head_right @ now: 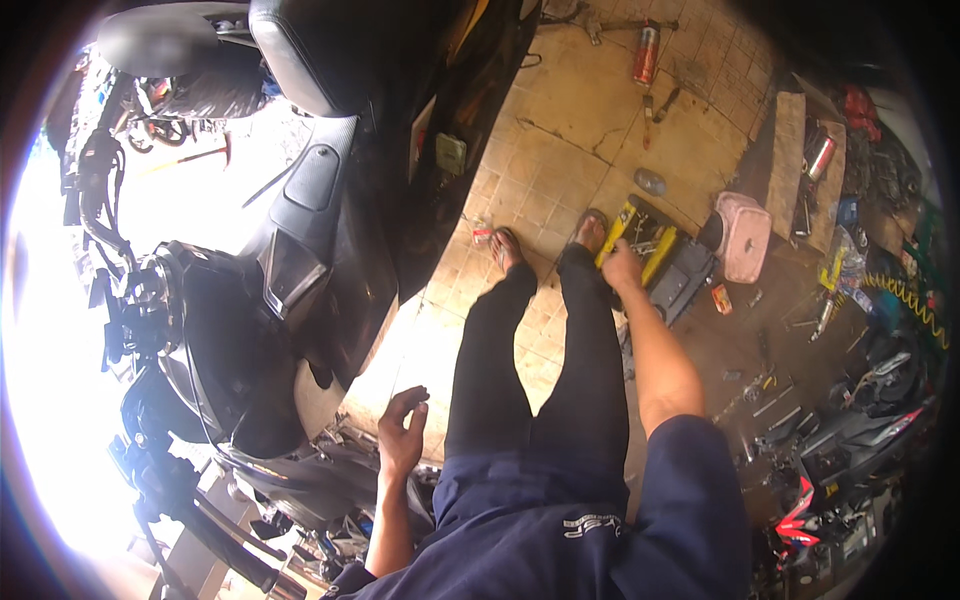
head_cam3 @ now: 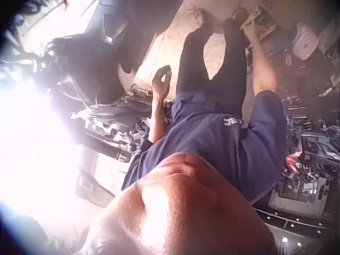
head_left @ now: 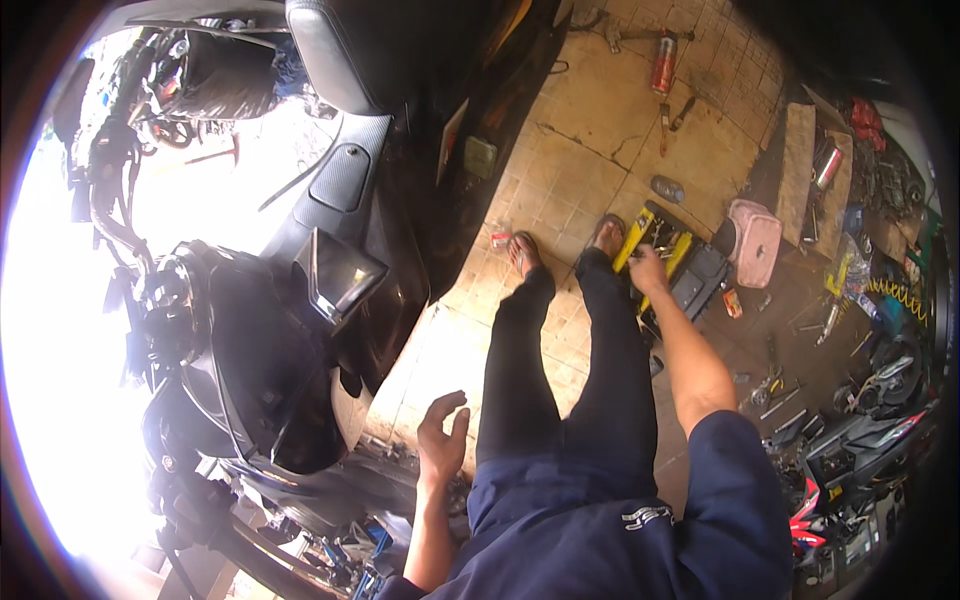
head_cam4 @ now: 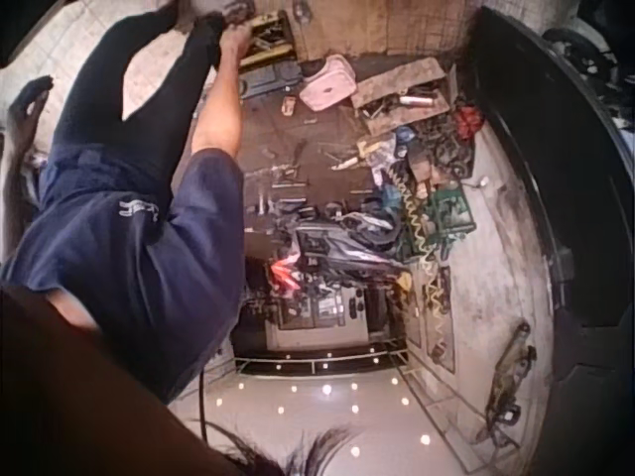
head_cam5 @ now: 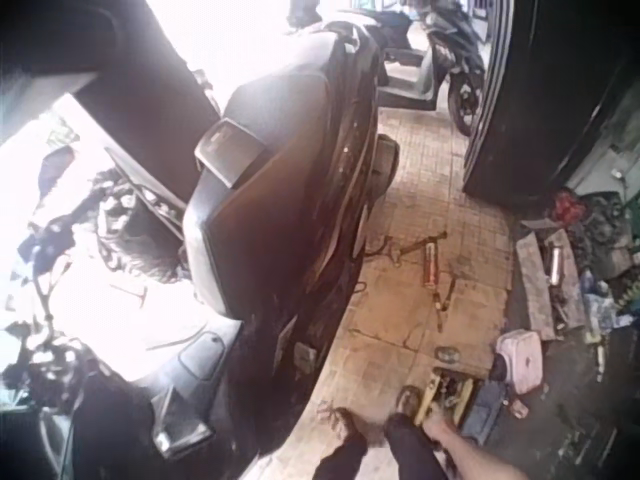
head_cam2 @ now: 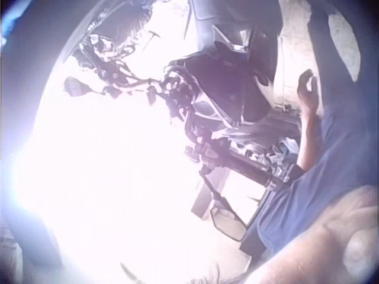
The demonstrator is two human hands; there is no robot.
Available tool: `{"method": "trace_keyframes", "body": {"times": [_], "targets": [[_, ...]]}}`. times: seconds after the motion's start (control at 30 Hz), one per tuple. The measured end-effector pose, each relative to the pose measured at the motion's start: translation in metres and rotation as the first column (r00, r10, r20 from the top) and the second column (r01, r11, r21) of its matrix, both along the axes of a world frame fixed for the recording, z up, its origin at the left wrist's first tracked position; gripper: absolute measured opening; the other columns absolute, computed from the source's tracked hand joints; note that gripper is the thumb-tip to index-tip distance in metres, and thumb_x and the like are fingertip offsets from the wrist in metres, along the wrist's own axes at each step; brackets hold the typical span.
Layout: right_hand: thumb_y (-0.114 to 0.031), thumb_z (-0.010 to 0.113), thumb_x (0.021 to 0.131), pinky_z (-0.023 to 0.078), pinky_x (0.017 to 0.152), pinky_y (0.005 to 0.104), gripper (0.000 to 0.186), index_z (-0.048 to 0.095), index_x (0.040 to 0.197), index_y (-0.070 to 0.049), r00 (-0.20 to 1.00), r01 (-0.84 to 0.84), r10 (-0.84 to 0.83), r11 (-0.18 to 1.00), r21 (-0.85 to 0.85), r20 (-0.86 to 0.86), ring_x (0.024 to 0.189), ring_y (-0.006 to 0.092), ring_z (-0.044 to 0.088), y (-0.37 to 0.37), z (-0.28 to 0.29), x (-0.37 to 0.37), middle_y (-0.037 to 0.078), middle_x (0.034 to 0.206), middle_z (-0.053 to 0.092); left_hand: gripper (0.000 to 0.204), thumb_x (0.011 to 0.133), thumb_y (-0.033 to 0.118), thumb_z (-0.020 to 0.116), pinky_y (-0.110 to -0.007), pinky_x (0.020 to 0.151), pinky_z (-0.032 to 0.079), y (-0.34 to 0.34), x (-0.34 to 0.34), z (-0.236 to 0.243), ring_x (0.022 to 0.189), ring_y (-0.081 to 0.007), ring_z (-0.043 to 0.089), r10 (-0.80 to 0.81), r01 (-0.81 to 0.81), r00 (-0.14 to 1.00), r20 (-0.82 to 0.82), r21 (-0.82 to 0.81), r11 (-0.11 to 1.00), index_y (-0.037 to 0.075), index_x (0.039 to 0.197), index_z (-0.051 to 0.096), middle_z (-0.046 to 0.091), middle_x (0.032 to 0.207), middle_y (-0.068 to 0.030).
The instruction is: The person uses a screwdriver to remove screws from the front body panel of a motorcycle, then uses a small piece of brown material to pry and wedge open the plastic fairing, and continues unscrewing parts of the dashboard and bodywork.
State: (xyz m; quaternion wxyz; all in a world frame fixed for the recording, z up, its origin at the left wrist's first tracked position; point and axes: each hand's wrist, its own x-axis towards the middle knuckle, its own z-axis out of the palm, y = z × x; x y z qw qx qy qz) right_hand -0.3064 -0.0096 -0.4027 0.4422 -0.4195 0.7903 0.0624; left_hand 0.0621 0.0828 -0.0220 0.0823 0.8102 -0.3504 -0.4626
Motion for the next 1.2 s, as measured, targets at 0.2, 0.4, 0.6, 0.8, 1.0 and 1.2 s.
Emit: {"method": "trace_keyframes", "body": {"times": [0.2, 0.4, 0.6, 0.8, 1.0, 1.2], "targets": [[-0.022, 0.055, 0.097, 0.049, 0.096, 0.049, 0.033, 0.061, 0.125, -0.006, 0.864, -0.375, 0.494, 0.759, -0.531, 0.096, 0.116, 0.0404, 0.058, -0.165, -0.014, 0.169, 0.025, 0.123, 0.062, 0.027, 0.09, 0.006, 0.066, -0.038, 0.097, 0.05, 0.019, 0.009, -0.005, 0.111, -0.0301, 0.066, -0.02, 0.018, 0.998, 0.059, 0.038, 0.999, -0.002, 0.115, 0.067, 0.07, 0.113, -0.0178], [-0.011, 0.049, 0.092, 0.041, 0.106, 0.0515, 0.039, 0.059, 0.129, -0.009, 0.614, -0.743, 0.622, 0.247, -0.622, -0.486, 0.126, 0.0405, 0.05, -0.304, -0.088, 0.195, 0.022, 0.14, 0.052, 0.025, 0.092, 0.011, 0.065, -0.039, 0.093, 0.052, 0.039, 0.024, -0.042, 0.108, -0.0327, 0.067, 0.063, -0.068, 0.988, 0.138, 0.028, 0.997, 0.0, 0.114, 0.068, 0.07, 0.111, -0.0185], [-0.015, 0.053, 0.089, 0.044, 0.099, 0.0512, 0.041, 0.06, 0.129, -0.009, 0.371, -0.902, 0.675, 0.099, -0.421, -0.637, 0.119, 0.0304, 0.054, -0.311, -0.097, 0.224, 0.014, 0.133, 0.056, 0.023, 0.079, -0.003, 0.068, -0.037, 0.071, 0.057, 0.049, 0.035, 0.003, 0.083, -0.0306, 0.072, -0.082, 0.184, 0.903, 0.422, -0.208, 0.961, 0.0, 0.102, 0.069, 0.072, 0.095, -0.0163], [-0.02, 0.049, 0.096, 0.054, 0.087, 0.0479, 0.036, 0.058, 0.129, -0.009, 0.532, -0.846, 0.622, 0.358, -0.396, -0.574, 0.114, 0.0329, 0.062, -0.314, -0.157, 0.208, 0.017, 0.13, 0.06, 0.017, 0.074, 0.0, 0.067, -0.035, 0.063, 0.056, 0.014, 0.028, 0.071, 0.071, -0.0283, 0.072, -0.075, 0.373, 0.761, 0.645, -0.339, 0.864, -0.002, 0.091, 0.072, 0.073, 0.084, -0.0156], [-0.021, 0.042, 0.1, 0.054, 0.088, 0.0516, 0.041, 0.046, 0.14, -0.01, 0.849, -0.48, 0.526, 0.724, -0.496, -0.053, 0.105, 0.0428, 0.065, -0.29, -0.122, 0.261, 0.024, 0.144, 0.046, 0.016, 0.087, 0.008, 0.062, -0.035, 0.066, 0.055, 0.032, 0.018, 0.067, 0.073, -0.0282, 0.07, 0.014, 0.335, 0.618, 0.786, -0.28, 0.9, -0.004, 0.094, 0.07, 0.072, 0.084, -0.0163], [-0.018, 0.059, 0.099, 0.052, 0.063, 0.041, 0.029, 0.059, 0.124, -0.005, 0.866, 0.067, 0.412, 0.468, -0.881, 0.284, 0.08, 0.0296, 0.069, -0.304, -0.106, 0.21, 0.014, 0.098, 0.067, 0.016, 0.084, 0.009, 0.062, -0.041, 0.073, 0.051, 0.017, 0.029, 0.085, 0.078, -0.0299, 0.067, -0.102, 0.538, 0.42, 0.902, -0.157, 0.828, 0.002, 0.096, 0.07, 0.071, 0.096, -0.015]]}}
